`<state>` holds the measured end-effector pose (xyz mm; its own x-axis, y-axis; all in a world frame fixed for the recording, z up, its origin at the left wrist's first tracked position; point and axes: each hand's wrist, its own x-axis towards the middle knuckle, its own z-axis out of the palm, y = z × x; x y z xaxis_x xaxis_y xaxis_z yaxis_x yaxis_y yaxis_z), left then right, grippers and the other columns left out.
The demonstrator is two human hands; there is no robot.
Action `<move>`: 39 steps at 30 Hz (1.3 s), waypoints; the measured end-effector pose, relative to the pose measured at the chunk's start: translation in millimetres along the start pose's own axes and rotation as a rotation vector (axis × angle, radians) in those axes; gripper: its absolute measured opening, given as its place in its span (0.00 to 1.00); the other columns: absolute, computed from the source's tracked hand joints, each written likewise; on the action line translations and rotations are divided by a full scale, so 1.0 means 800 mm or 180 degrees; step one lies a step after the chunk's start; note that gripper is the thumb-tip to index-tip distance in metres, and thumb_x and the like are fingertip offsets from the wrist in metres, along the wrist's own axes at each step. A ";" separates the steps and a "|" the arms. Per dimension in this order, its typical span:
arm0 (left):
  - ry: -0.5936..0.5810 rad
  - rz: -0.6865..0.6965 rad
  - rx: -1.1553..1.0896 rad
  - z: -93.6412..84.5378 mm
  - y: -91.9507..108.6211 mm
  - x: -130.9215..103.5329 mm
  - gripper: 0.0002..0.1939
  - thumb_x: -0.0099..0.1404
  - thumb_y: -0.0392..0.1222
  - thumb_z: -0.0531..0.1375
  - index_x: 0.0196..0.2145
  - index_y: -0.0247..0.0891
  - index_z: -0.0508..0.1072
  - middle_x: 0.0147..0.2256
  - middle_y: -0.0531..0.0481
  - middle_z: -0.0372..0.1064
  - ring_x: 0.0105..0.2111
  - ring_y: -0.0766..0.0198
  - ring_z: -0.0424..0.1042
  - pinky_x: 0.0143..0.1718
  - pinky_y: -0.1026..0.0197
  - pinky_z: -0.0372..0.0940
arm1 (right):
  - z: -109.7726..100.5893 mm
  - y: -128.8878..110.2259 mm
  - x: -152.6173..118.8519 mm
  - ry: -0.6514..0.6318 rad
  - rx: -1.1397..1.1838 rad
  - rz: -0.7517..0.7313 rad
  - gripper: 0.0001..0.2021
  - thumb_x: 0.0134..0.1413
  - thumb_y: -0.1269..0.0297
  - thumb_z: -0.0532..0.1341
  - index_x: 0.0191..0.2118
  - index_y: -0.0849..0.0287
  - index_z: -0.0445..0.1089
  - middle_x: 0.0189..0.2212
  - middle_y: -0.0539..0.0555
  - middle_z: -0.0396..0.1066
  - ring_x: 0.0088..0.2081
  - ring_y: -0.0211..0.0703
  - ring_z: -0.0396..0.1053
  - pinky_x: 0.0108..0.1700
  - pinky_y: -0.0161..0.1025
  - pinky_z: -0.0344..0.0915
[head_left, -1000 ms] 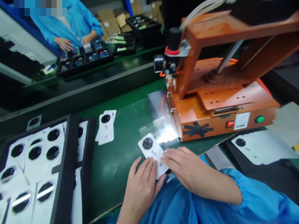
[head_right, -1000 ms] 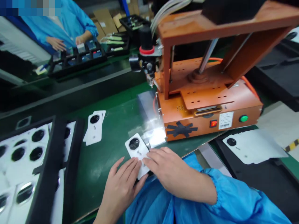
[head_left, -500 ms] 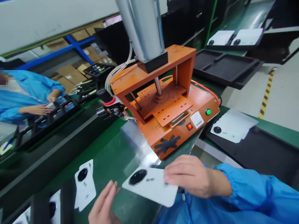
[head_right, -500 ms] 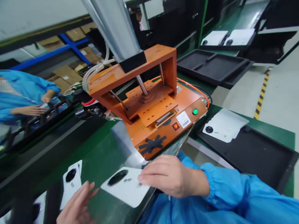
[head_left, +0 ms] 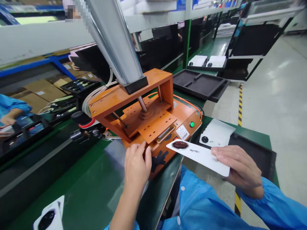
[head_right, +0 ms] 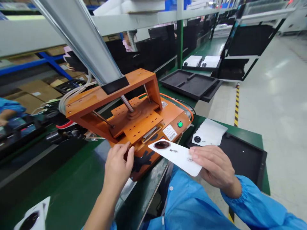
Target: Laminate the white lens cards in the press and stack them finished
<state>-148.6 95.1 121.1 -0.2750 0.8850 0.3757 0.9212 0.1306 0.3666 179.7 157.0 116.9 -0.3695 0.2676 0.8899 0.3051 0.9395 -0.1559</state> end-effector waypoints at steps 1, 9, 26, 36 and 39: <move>-0.0039 -0.0025 0.0109 0.005 0.003 0.003 0.20 0.74 0.48 0.51 0.49 0.33 0.77 0.39 0.42 0.70 0.41 0.51 0.67 0.47 0.48 0.65 | -0.002 0.002 -0.002 -0.0002 -0.0052 -0.0031 0.23 0.54 0.76 0.69 0.56 0.60 0.73 0.45 0.59 0.81 0.45 0.53 0.80 0.40 0.47 0.80; -0.0098 -0.0293 0.0655 0.017 0.020 0.009 0.16 0.74 0.45 0.51 0.44 0.35 0.76 0.40 0.41 0.68 0.41 0.49 0.68 0.46 0.48 0.65 | 0.000 0.018 -0.012 -0.0121 -0.0214 -0.0178 0.20 0.52 0.80 0.66 0.52 0.61 0.75 0.45 0.60 0.81 0.48 0.53 0.80 0.43 0.47 0.79; -0.0158 -0.0721 0.0445 0.017 0.042 0.038 0.20 0.73 0.51 0.51 0.46 0.34 0.76 0.44 0.38 0.69 0.47 0.45 0.71 0.48 0.48 0.67 | 0.016 0.037 -0.015 0.0036 -0.0576 -0.0168 0.31 0.50 0.82 0.66 0.60 0.53 0.73 0.49 0.55 0.80 0.44 0.52 0.81 0.41 0.45 0.79; -0.0043 -0.1164 0.0128 0.028 0.049 0.073 0.18 0.71 0.38 0.48 0.48 0.35 0.76 0.44 0.39 0.74 0.45 0.51 0.76 0.46 0.54 0.69 | 0.031 0.046 -0.016 0.0235 -0.0707 0.0012 0.26 0.52 0.81 0.66 0.54 0.51 0.76 0.46 0.54 0.81 0.45 0.52 0.81 0.42 0.44 0.79; -0.0082 -0.1216 0.0181 0.023 0.050 0.077 0.22 0.74 0.46 0.47 0.47 0.33 0.76 0.44 0.36 0.73 0.46 0.46 0.75 0.45 0.50 0.69 | 0.033 0.049 -0.017 0.0257 -0.0722 0.0039 0.22 0.53 0.81 0.66 0.52 0.51 0.77 0.45 0.53 0.81 0.44 0.51 0.81 0.42 0.43 0.79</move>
<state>-123.8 163.0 143.2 -0.5951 0.7785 0.1995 0.7676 0.4771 0.4280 173.6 196.0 87.3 -0.2959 0.2521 0.9214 0.5018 0.8617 -0.0747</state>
